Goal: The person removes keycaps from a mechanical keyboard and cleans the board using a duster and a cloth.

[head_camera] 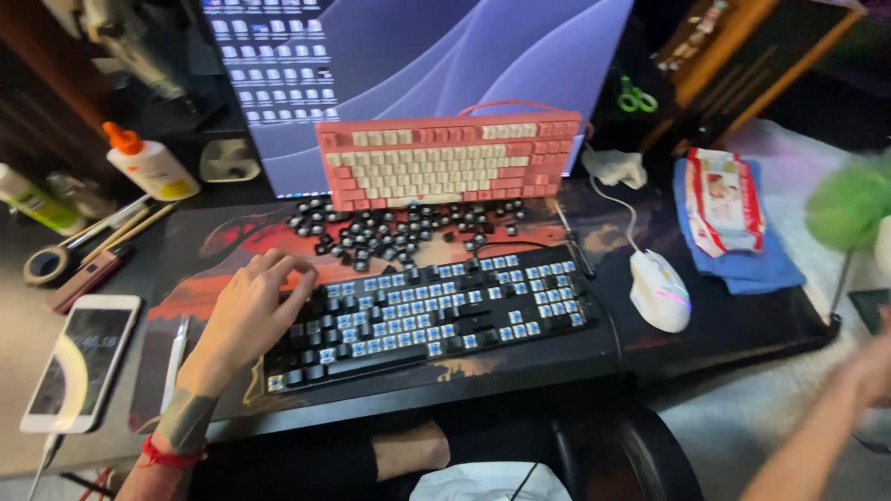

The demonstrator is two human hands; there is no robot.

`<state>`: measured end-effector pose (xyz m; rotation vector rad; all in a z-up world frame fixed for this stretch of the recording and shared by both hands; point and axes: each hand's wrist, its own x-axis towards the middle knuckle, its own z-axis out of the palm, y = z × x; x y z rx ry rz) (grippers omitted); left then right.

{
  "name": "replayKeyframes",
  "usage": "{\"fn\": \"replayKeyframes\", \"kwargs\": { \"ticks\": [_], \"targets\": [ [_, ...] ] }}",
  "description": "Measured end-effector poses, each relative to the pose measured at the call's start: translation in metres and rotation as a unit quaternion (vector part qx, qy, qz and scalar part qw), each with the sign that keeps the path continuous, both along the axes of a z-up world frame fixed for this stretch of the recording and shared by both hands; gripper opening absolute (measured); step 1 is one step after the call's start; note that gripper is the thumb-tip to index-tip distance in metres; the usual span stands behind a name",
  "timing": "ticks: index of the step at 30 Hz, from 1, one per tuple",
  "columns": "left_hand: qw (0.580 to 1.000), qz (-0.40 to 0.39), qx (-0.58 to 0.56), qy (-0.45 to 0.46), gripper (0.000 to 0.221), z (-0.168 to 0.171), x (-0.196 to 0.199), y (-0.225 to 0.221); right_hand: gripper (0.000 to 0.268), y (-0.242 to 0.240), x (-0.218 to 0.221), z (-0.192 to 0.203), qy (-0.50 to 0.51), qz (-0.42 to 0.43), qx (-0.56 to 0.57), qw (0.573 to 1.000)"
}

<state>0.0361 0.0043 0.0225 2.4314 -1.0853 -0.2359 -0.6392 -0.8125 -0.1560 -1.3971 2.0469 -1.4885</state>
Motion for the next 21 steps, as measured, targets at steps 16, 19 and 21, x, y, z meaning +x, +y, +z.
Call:
{"fn": "replayKeyframes", "kwargs": {
  "ticks": [16, 19, 21],
  "targets": [
    [0.997, -0.056, 0.043, -0.028, 0.038, -0.029, 0.006, -0.001, 0.051, -0.028, 0.081, 0.075, 0.320, 0.241, -0.220, 0.889],
    [0.995, -0.061, 0.056, -0.060, 0.043, -0.034, 0.007, 0.001, 0.064, 0.012, 0.127, 0.107, 0.388, 0.221, -0.184, 0.876],
    [0.995, -0.071, 0.053, -0.047, 0.043, -0.031, 0.005, 0.001, 0.042, 0.061, 0.173, 0.132, 0.353, 0.304, -0.331, 0.820]
  ]
}}
